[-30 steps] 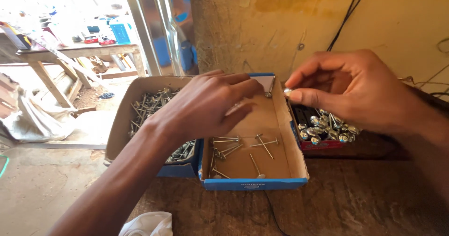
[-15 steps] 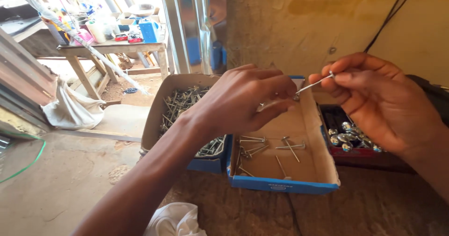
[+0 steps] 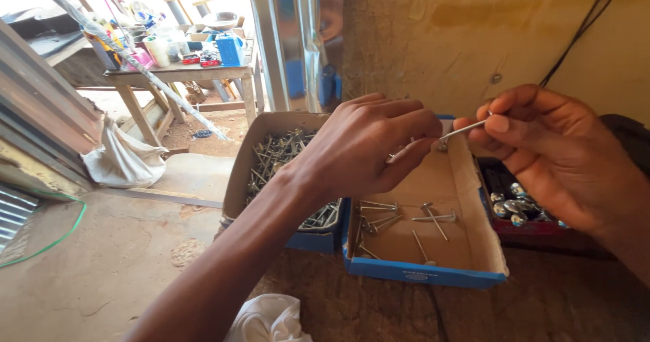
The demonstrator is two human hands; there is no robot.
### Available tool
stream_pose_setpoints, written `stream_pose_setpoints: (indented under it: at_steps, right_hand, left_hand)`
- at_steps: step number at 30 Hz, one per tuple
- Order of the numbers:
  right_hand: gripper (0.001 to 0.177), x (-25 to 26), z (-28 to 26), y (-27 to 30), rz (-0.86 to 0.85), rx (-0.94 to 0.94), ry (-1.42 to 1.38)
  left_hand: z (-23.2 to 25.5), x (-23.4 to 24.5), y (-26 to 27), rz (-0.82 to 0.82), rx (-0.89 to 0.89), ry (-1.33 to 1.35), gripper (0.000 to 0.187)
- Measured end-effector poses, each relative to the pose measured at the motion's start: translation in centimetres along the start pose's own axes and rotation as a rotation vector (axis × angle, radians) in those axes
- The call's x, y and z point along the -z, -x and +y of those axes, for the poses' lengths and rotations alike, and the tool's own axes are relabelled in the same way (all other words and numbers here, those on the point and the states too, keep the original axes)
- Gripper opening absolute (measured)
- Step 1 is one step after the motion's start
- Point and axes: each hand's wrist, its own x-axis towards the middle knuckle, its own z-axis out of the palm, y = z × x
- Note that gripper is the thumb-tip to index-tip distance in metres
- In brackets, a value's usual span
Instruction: Assembling hardware components by placing small white plastic caps onto long metal bolts.
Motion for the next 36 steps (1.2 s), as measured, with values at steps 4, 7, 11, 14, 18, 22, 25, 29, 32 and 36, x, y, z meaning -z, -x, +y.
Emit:
stream_pose_setpoints:
  at_steps: [4, 7, 11, 14, 18, 22, 25, 29, 32, 36]
  right_hand:
    - [0.010, -1.6, -0.5, -0.2, 0.093, 0.017, 0.236]
    - [0.014, -2.6, -0.7, -0.2, 0.101, 0.073, 0.521]
    - [0.020, -4.1, -1.2, 0.0, 0.102, 0.047, 0.612]
    - [0.023, -4.4, -1.4, 0.2, 0.148, -0.021, 0.753]
    - [0.025, -4.2, -1.6, 0.4, 0.068, 0.031, 0.741]
    - [0.024, -3.9, -1.8, 0.7, 0.026, 0.056, 0.653]
    - [0.022, -3.8, -2.1, 0.6, 0.042, 0.087, 0.659]
    - [0.023, -3.2, -2.0, 0.5, 0.076, 0.148, 0.658]
    - [0.022, -3.2, -1.8, 0.3, 0.102, 0.105, 0.645]
    - [0.019, -3.2, -1.8, 0.2, 0.130, 0.066, 0.669]
  left_hand:
    - [0.0, 0.2, 0.1, 0.064, -0.011, 0.006, 0.007]
    - [0.3, 0.3, -0.1, 0.111, 0.063, 0.067, 0.006]
    - [0.3, 0.3, 0.0, 0.160, 0.052, 0.038, 0.006]
    - [0.2, 0.3, -0.1, 0.183, 0.050, -0.004, 0.007]
    - [-0.1, 0.1, -0.1, 0.207, 0.003, -0.111, 0.006]
    - [-0.4, 0.0, -0.2, 0.168, 0.003, -0.135, 0.005]
    - [-0.9, -0.3, -0.1, 0.080, -0.021, -0.144, 0.009]
    - [-0.8, -0.8, -0.1, -0.021, -0.130, -0.128, 0.008]
    - [-0.3, -1.0, -0.2, -0.038, -0.157, -0.131, 0.012]
    - [0.1, -0.2, -0.2, -0.026, -0.112, -0.170, 0.013]
